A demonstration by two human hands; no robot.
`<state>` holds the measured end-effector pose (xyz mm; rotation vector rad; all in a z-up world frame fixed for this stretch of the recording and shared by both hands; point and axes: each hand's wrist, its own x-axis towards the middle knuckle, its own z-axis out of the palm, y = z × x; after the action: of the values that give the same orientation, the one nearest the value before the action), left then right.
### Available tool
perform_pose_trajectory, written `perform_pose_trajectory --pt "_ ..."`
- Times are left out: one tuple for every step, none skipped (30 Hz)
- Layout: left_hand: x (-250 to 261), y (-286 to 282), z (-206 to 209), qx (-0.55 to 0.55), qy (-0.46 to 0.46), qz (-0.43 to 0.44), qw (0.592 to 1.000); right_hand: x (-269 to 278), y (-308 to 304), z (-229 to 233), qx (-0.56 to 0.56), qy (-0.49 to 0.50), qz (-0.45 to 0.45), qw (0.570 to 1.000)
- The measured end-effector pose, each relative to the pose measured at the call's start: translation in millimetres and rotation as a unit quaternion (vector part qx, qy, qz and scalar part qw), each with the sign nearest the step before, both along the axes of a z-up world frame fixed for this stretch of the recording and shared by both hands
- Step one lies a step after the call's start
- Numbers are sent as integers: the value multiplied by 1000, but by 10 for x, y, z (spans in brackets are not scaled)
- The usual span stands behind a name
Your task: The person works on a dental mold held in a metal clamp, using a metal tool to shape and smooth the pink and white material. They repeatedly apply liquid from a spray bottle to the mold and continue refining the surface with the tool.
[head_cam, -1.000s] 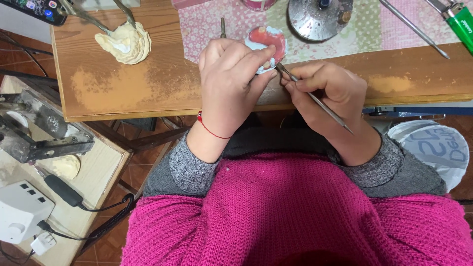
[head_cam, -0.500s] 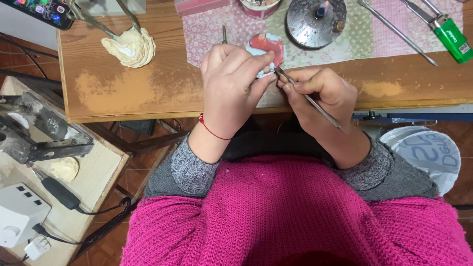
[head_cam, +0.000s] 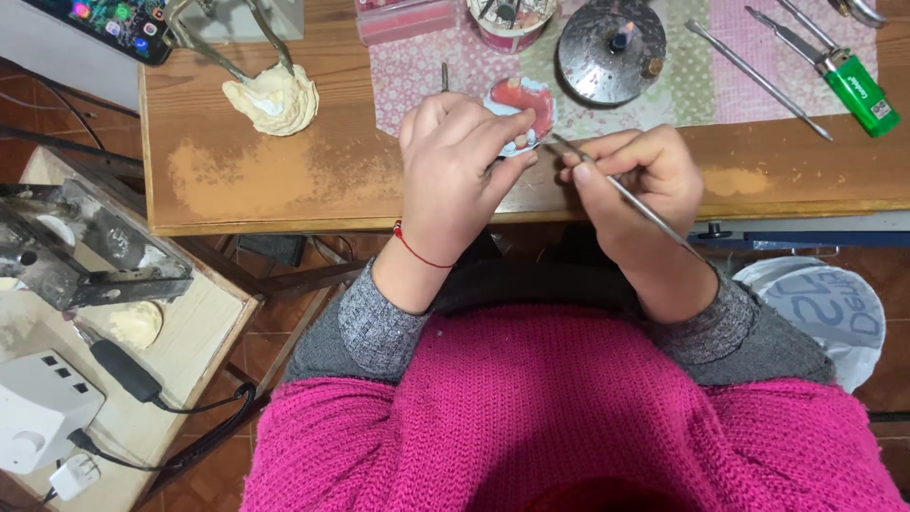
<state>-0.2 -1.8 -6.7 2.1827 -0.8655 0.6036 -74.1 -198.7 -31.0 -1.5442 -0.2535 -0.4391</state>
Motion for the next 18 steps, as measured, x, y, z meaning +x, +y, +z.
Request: perform_pose_trajectory --pt "1 -1 0 -1 1 -1 1000 19 13 69 -8 -2 -17 1000" --pt "1 -1 2 -1 1 -1 1000 35 27 140 -15 -3 -34 999" --pt "4 3 -6 -2 0 0 1000 85 6 231 -16 -4 -33 999" --pt "6 8 -15 -4 4 -1 1000 134 -14 320 -118 -43 -54 991" --pt "4 13 -25 -5 8 -3 1000 176 -33 409 -218 -82 -76 970" --pt "-2 16 -22 -6 6 -2 1000 240 -58 409 -219 -83 -75 969" --pt "-6 16 -19 -7 12 -4 1000 305 -85 412 -315 -137 -67 937" --pt "-10 19 -15 -8 17 -5 1000 370 -110 415 -407 -188 -58 892" --pt "-8 15 -13 -9 15 -4 1000 403 -124 411 -408 -190 -57 891" --pt "-5 15 -13 -10 16 -4 1000 438 -134 406 -438 -213 -49 872" --pt "-13 20 -17 -10 18 -3 1000 468 -141 397 -468 -235 -39 851" --pt "-15 28 -19 -11 18 0 1000 469 -143 423 -468 -236 -36 851" --pt "-15 33 -20 -13 18 -2 1000 470 -147 451 -483 -238 -32 842" --pt "-15 37 -21 -15 17 -4 1000 471 -153 480 -498 -240 -27 833" --pt "-12 39 -23 -16 16 -2 1000 479 -160 496 -499 -242 -26 832" --pt "-10 39 -25 -19 16 -4 1000 488 -170 512 -505 -239 -17 829" --pt "-8 38 -29 -22 16 -7 1000 493 -180 527 -511 -236 -8 827" --pt "-7 40 -33 -23 16 -6 1000 498 -174 544 -511 -237 -7 826"
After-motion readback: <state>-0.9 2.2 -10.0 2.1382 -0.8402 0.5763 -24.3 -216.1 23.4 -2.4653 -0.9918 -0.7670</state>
